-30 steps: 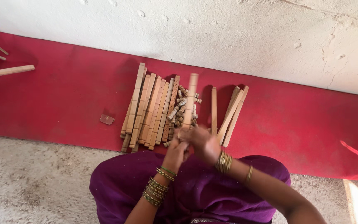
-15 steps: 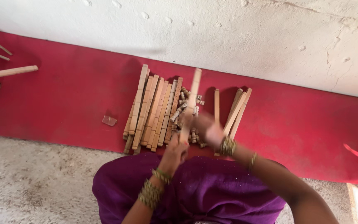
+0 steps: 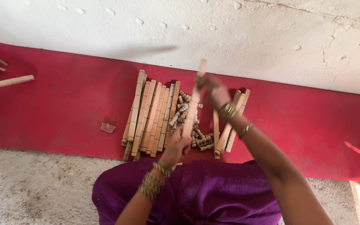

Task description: The person sits on the floor and repeatedly scrapes a wooden dowel with a small metal blade to smooth its surface. They hold the dowel in one hand and use the blade in the other, rotating the dowel as needed. Finished dowels and small wood pieces are visible nearby.

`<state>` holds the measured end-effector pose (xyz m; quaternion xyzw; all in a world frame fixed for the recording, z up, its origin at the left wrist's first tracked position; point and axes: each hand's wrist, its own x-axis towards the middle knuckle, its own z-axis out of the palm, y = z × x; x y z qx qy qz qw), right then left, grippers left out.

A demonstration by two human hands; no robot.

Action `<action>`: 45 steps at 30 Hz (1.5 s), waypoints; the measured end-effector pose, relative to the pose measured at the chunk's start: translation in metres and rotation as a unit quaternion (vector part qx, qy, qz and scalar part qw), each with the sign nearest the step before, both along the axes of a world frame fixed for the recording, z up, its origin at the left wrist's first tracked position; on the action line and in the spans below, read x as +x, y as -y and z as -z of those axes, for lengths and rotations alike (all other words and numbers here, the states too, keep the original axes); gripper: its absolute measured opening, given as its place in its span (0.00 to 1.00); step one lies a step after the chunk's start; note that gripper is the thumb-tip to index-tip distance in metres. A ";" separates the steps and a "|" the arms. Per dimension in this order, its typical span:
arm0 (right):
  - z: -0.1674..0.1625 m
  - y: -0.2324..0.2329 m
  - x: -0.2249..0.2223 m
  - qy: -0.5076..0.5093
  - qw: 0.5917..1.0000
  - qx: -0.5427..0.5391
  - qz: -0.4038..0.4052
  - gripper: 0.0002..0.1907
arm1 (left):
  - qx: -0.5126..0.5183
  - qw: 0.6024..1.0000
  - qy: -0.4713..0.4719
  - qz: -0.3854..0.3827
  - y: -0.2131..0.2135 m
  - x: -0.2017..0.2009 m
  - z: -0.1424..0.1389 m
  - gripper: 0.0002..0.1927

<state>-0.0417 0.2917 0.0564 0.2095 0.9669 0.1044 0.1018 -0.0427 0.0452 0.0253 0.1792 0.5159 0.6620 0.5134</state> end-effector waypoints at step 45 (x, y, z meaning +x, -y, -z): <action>0.064 0.084 0.060 -0.316 0.893 -0.169 -0.272 0.11 | 0.077 0.997 0.026 0.013 -0.010 -0.022 0.096 0.20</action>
